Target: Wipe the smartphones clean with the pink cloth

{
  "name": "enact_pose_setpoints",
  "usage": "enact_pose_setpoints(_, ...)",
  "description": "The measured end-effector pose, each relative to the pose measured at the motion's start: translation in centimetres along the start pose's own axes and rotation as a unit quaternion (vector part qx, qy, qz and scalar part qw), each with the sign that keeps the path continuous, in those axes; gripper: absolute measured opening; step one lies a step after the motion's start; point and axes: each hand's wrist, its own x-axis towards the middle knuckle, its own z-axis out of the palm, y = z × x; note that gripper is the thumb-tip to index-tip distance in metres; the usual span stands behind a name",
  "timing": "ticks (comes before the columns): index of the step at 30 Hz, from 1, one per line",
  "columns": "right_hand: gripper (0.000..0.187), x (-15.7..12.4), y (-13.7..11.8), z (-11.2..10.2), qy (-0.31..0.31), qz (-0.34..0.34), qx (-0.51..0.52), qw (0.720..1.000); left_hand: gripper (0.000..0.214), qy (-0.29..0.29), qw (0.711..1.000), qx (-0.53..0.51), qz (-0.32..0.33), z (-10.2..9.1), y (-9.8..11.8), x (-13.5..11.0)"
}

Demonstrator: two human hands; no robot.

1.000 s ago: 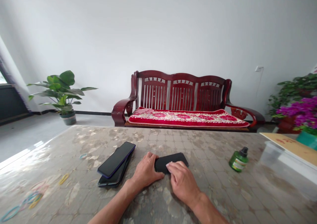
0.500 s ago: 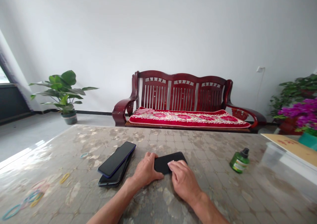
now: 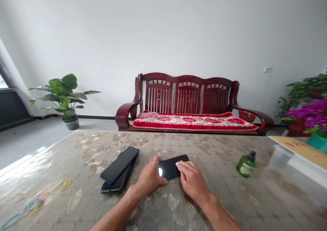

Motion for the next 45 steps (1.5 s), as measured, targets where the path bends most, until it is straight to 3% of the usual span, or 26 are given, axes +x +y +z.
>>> enact_pose_setpoints(4, 0.04, 0.5, 1.0, -0.1, 0.037, 0.027, -0.002, 0.999, 0.052, 0.015, 0.999, -0.045, 0.005, 0.7, -0.3, 0.2)
enact_pose_setpoints(8, 0.038, 0.4, 1.8, -0.1, 0.035, 0.031, -0.001, 0.999, 0.04, 0.008, 0.997, -0.08, -0.009, 1.1, -0.2, 0.3)
enact_pose_setpoints(15, 0.037, 0.4, 2.1, -0.1, 0.026, 0.011, -0.005, 1.0, 0.039, 0.017, 0.996, -0.088, -0.01, 0.8, 0.4, 0.0)
enact_pose_setpoints(21, 0.04, 0.6, 2.2, -0.7, 0.054, 0.0, -0.005, 0.999, 0.034, 0.048, 0.994, -0.101, 0.007, 0.8, 0.9, -0.2)
enact_pose_setpoints(27, 0.029, 0.7, 2.5, -1.0, 0.134, 0.018, 0.027, 0.99, 0.021, 0.076, 0.993, -0.086, 0.039, 0.5, 1.1, -0.5)
enact_pose_setpoints(33, 0.022, 1.4, 3.2, -2.7, 0.245, 0.057, -0.032, 0.967, 0.009, 0.074, 0.993, -0.018, 0.091, -0.1, 1.5, -1.1)
enact_pose_setpoints(40, 0.032, 1.1, 1.6, -2.4, 0.147, -0.029, -0.056, 0.987, 0.007, 0.058, 0.992, 0.01, 0.111, -0.2, 1.5, -1.2)
enact_pose_setpoints(45, 0.037, 0.9, -0.1, -1.5, 0.121, -0.065, -0.071, 0.988, 0.012, 0.064, 0.991, 0.013, 0.117, 0.1, 1.5, -1.0)
